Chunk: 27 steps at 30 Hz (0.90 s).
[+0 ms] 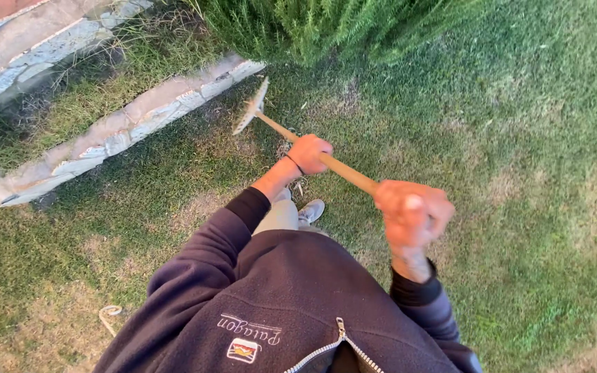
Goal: The recorder is raking leaves and debris from a grassy area into piles in a backyard environment.
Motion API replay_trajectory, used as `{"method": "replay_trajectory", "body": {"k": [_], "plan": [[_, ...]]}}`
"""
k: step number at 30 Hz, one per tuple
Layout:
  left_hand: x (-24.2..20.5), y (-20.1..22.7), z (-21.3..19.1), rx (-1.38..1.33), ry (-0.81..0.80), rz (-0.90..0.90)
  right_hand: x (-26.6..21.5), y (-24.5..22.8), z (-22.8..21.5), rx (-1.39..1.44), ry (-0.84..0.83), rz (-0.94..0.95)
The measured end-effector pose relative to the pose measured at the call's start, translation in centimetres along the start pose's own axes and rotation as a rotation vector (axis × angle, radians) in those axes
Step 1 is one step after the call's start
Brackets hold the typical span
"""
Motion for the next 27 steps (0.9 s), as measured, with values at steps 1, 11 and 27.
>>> {"method": "replay_trajectory", "body": {"k": [1, 11, 27], "plan": [[0.0, -2.5, 0.1, 0.008, 0.008, 0.002, -0.8, 2.3, 0.2, 0.006, -0.004, -0.009], [0.1, -7.4, 2.9, 0.014, -0.042, 0.026, -0.5, 5.2, 2.2, -0.264, 0.015, 0.195], [1.1, -8.9, -2.7, 0.004, -0.044, -0.035, 1.6, 8.9, 1.3, 0.068, 0.082, 0.044]]}}
Point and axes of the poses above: each hand's wrist, its own x-axis towards the middle knuckle, its own z-axis out of the palm, y = z × x, the point moved 4 cm from there along x, towards the middle knuckle, and after that the axes turned 3 degrees about y, right-handed, at the moved point
